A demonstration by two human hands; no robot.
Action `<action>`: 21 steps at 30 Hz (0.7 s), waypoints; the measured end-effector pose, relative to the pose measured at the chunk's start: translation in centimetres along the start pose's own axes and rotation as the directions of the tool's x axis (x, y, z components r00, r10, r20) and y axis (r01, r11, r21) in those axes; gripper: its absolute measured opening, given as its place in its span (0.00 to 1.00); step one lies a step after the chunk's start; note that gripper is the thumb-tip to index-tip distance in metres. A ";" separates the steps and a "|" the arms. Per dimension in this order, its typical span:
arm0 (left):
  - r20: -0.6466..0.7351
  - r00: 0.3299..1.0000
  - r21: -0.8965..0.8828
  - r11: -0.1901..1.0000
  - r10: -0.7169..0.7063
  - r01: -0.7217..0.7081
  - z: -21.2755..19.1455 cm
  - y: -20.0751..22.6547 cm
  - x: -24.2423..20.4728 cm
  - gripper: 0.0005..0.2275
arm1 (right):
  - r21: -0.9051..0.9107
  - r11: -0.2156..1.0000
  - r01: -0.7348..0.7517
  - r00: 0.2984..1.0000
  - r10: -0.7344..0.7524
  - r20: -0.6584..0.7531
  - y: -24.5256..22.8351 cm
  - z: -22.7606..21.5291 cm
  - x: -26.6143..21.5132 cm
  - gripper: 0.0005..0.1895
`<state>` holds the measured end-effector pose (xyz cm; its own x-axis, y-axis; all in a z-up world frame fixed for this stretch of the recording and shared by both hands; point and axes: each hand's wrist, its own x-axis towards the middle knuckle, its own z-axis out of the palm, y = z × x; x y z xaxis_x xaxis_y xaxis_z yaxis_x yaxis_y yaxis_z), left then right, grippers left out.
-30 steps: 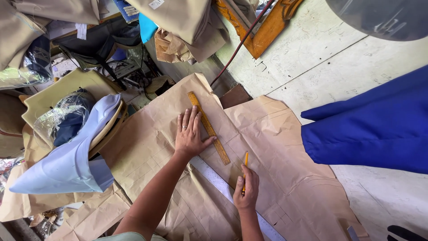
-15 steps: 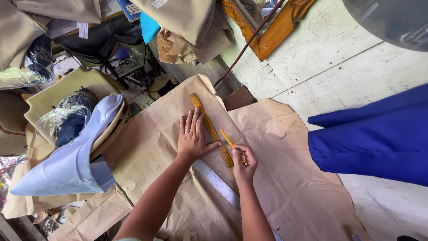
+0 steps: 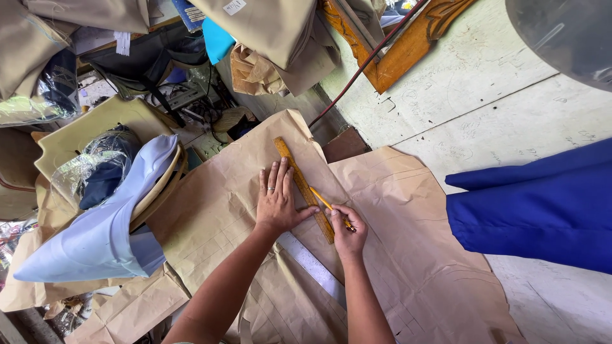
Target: The person uses a pencil and various rulers to draw straight lines and angles on a large sheet of brown paper. They reposition the rulers multiple times to create a pattern layout on the paper.
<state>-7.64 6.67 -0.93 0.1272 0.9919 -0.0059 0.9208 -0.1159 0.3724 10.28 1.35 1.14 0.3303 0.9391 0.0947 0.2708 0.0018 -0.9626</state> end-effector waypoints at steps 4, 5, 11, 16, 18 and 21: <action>-0.015 1.000 0.006 1.000 0.005 -0.005 0.3 -0.1 0.0 0.58 | -0.024 1.000 -0.006 1.000 0.006 0.001 0.0 0.0 0.3 0.06; -0.015 1.000 0.025 1.000 0.005 -0.005 0.3 -0.1 0.0 0.57 | -0.038 0.999 -0.010 1.000 0.010 0.008 0.0 0.2 0.4 0.07; -0.019 1.000 0.077 0.997 0.004 -0.003 0.2 0.1 0.1 0.57 | -0.075 0.996 -0.050 0.998 0.052 0.034 0.5 1.8 2.0 0.07; 0.023 1.000 0.056 0.998 -0.019 0.017 -0.2 0.3 0.1 0.58 | -0.093 0.995 -0.023 0.996 0.031 0.080 -1.7 1.2 2.5 0.07; 0.069 0.997 0.038 0.999 -0.038 0.035 -0.6 0.3 0.1 0.59 | -0.234 0.970 0.064 0.998 -0.064 0.005 -4.8 0.4 2.0 0.05; 0.132 0.990 0.000 0.998 -0.057 0.057 -0.4 0.1 0.4 0.60 | -0.224 0.966 0.131 0.991 -0.126 0.034 -6.7 0.7 -0.3 0.06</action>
<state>-7.69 7.12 -0.52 0.1222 0.9812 -0.1491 0.9265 -0.0589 0.3717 7.73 1.30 7.38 0.2626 0.9425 0.2069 0.5069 0.0478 -0.8607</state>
